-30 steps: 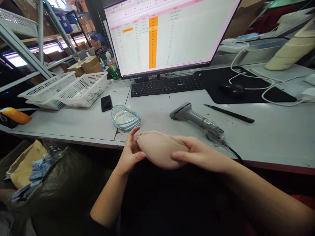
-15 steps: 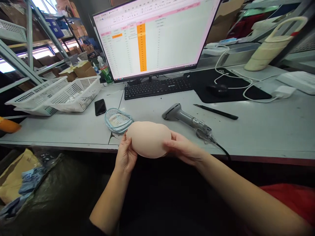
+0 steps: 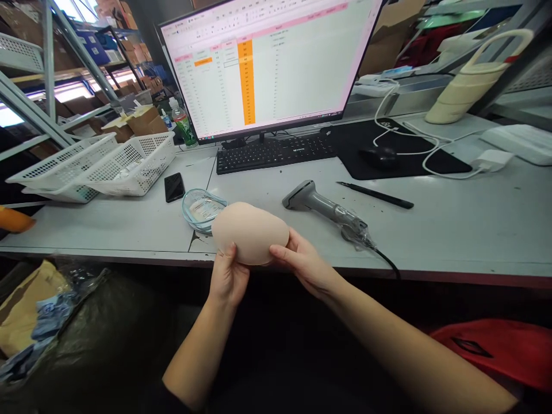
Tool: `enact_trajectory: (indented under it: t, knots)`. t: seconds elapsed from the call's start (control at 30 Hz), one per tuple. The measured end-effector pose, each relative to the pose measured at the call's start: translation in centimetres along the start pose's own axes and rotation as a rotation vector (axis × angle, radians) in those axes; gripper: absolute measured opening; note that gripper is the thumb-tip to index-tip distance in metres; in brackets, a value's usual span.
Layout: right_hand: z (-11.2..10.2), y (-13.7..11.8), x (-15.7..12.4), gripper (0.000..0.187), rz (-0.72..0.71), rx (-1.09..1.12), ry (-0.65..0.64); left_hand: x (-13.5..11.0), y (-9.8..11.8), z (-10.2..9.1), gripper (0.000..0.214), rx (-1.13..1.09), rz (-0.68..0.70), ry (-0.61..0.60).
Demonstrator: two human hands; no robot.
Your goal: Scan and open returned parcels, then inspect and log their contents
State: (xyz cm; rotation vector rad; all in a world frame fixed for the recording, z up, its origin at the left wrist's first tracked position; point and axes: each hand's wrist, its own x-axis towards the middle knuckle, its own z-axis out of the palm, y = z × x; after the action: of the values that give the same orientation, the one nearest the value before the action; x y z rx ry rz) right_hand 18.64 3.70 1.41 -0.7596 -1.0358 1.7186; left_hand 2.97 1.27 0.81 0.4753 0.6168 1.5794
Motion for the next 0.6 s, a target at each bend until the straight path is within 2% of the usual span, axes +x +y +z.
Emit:
enact_trajectory:
  t: [0.1,0.17,0.23,0.33,0.47,0.6]
  knots:
    - [-0.4,-0.3,0.1,0.066,-0.141,-0.197,0.092,-0.1,0.2,-0.2,0.052,0.119,0.066,-0.014]
    - [-0.7,-0.6,0.0,0.06,-0.141,-0.261,0.102,-0.3,0.2,-0.5,0.049,0.197,0.102,-0.003]
    - [-0.8,-0.9,-0.3,0.055,-0.08,-0.249,0.07,-0.4,0.2,-0.7,0.048,0.252,0.111,0.0]
    - [-0.9,-1.7,-0.4,0.049,0.017,-0.142,0.015,-0.5,0.0,-0.8,0.054,0.228,0.007,-0.029]
    - [-1.5,-3.9,0.4,0.042,0.016,0.063,0.169,-0.4,-0.2,-1.0,0.057,0.123,-0.204,-0.083]
    - [-2.9,-7.1,0.8,0.04,-0.012,0.031,0.229,-0.2,0.7,-1.4,0.054,0.24,-0.232,-0.195]
